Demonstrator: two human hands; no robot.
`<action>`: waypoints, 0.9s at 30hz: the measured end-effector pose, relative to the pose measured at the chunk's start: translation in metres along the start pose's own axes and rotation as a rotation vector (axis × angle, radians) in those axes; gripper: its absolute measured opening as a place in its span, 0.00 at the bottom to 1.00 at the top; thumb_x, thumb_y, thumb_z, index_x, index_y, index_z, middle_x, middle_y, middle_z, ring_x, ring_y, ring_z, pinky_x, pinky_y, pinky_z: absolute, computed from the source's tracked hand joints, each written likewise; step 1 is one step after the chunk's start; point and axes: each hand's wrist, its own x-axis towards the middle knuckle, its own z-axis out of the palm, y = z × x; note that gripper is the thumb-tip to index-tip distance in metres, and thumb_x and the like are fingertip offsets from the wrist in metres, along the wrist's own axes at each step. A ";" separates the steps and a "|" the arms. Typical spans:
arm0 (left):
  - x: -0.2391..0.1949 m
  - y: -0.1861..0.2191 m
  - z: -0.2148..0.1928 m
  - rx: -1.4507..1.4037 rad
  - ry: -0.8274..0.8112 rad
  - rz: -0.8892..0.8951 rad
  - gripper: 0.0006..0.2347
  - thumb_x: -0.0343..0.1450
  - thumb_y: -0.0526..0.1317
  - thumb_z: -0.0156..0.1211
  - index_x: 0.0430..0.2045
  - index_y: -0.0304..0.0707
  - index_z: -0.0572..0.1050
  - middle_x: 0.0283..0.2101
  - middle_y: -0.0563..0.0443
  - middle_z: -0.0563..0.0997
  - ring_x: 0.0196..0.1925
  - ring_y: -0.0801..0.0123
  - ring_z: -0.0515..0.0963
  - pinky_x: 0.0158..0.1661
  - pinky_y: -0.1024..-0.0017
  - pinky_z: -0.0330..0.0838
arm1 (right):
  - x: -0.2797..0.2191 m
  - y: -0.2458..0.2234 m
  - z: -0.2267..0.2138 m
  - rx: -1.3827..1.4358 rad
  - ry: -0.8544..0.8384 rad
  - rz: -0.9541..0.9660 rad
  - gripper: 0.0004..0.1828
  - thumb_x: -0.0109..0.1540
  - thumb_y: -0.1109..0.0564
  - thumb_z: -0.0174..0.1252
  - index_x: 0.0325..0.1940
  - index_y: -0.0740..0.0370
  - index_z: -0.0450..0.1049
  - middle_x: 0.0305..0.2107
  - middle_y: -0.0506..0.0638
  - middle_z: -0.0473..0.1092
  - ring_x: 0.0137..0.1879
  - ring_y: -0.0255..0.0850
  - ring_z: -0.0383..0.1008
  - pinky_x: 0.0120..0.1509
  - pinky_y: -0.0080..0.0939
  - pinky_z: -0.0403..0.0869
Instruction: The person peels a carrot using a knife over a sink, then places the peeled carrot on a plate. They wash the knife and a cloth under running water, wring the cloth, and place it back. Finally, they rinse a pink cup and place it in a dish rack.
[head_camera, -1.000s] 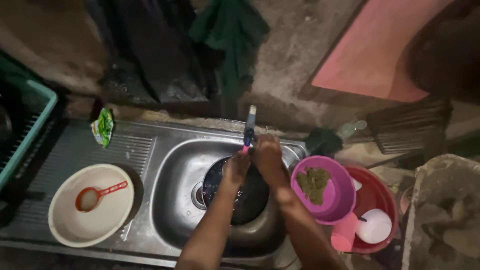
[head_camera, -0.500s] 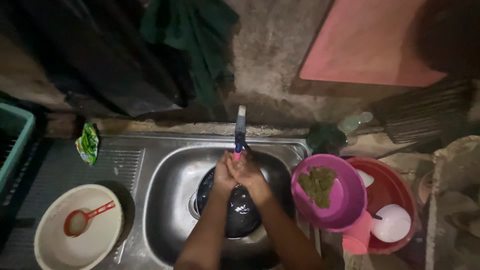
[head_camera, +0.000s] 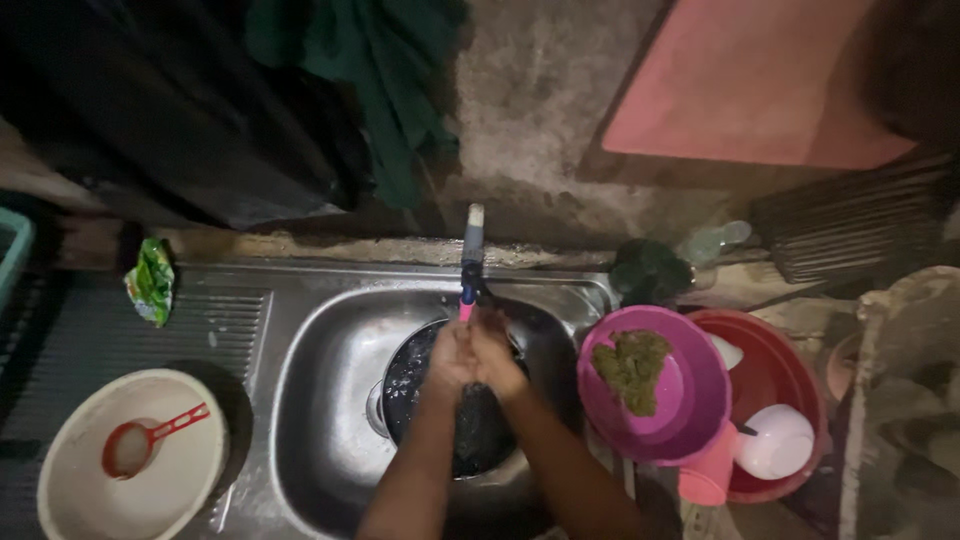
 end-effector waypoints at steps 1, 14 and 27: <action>0.006 -0.007 0.001 0.073 0.111 0.018 0.08 0.74 0.46 0.53 0.27 0.50 0.77 0.16 0.65 0.72 0.10 0.79 0.67 0.07 0.79 0.59 | -0.013 -0.010 -0.002 -0.088 -0.060 -0.111 0.11 0.66 0.48 0.52 0.41 0.57 0.69 0.20 0.45 0.66 0.21 0.33 0.64 0.20 0.35 0.62; 0.010 0.021 0.051 -0.107 0.307 0.154 0.06 0.74 0.34 0.45 0.35 0.39 0.73 0.19 0.53 0.68 0.15 0.70 0.65 0.17 0.71 0.61 | -0.055 -0.102 -0.021 -1.013 0.045 -1.551 0.17 0.62 0.55 0.62 0.55 0.56 0.70 0.40 0.56 0.75 0.41 0.50 0.75 0.45 0.50 0.74; -0.095 0.007 0.068 1.317 0.485 0.807 0.09 0.65 0.33 0.60 0.36 0.41 0.84 0.36 0.41 0.85 0.41 0.51 0.84 0.42 0.62 0.76 | -0.118 -0.108 -0.013 -1.666 0.261 -1.048 0.09 0.66 0.53 0.59 0.32 0.54 0.78 0.26 0.55 0.75 0.32 0.50 0.79 0.38 0.50 0.75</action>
